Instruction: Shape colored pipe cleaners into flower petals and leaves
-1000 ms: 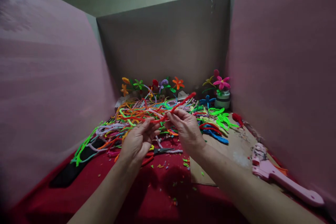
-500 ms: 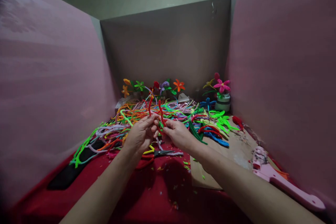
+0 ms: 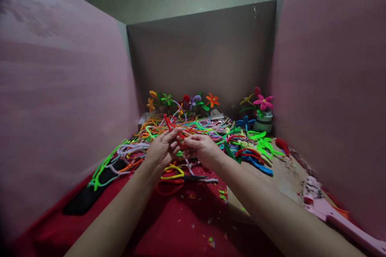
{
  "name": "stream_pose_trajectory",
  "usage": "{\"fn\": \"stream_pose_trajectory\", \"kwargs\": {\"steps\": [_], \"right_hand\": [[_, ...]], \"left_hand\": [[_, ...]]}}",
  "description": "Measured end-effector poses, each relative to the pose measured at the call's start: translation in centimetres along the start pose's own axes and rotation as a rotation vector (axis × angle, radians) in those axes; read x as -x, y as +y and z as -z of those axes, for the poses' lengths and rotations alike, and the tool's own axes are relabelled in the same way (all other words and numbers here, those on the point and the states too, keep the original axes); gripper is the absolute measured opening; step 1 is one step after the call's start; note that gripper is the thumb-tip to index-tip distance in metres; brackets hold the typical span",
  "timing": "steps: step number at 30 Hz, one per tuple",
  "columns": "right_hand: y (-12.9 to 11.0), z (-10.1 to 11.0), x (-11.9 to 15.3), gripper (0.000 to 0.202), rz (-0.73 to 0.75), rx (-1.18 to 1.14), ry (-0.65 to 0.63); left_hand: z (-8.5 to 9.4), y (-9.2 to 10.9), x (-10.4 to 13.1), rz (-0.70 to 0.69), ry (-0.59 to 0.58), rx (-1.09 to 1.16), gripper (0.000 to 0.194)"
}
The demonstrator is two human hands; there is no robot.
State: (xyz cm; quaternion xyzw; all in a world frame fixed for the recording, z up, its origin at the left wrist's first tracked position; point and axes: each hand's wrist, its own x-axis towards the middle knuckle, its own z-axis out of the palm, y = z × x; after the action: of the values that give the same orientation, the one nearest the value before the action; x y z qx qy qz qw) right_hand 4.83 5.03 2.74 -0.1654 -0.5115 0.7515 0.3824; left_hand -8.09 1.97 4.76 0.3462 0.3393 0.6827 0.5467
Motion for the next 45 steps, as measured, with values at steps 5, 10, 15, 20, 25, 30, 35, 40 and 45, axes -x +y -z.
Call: {"fn": "stream_pose_trajectory", "kwargs": {"steps": [5,10,15,20,25,30,35,40,45], "right_hand": [[1.4,-0.4,-2.0,0.015,-0.074,-0.103,0.010],[2.7,-0.9,-2.4,0.015,-0.083,-0.109,0.012],[4.3,-0.7,-2.5,0.019,-0.069,-0.135,0.095],[5.5,-0.3,-2.6,0.024,-0.009,-0.187,0.147],[5.4,-0.5,-2.3,0.022,-0.029,-0.191,0.112],[5.1,-0.4,-2.0,0.022,-0.035,-0.165,0.114],[5.1,-0.2,-2.0,0.024,0.002,0.017,0.132],[5.5,-0.4,-2.1,0.019,0.058,0.209,0.169],[6.1,-0.6,-1.9,0.016,0.034,0.250,0.148]], "left_hand": [[1.3,0.3,-0.5,-0.045,0.028,0.014,0.035],[2.5,-0.5,-0.7,-0.063,0.019,0.003,0.030],[3.1,-1.1,-0.9,-0.066,-0.024,-0.034,0.026],[3.6,-1.5,-1.1,-0.043,-0.038,-0.078,0.025],[3.4,-1.1,-1.0,-0.055,-0.025,-0.126,0.024],[2.9,-0.7,-0.7,-0.063,-0.045,-0.193,0.022],[3.0,-0.8,-0.9,-0.061,-0.039,-0.175,0.021],[3.3,-0.5,-1.2,-0.076,-0.018,-0.169,0.020],[3.7,0.3,-1.6,-0.082,0.034,-0.159,0.014]]}}
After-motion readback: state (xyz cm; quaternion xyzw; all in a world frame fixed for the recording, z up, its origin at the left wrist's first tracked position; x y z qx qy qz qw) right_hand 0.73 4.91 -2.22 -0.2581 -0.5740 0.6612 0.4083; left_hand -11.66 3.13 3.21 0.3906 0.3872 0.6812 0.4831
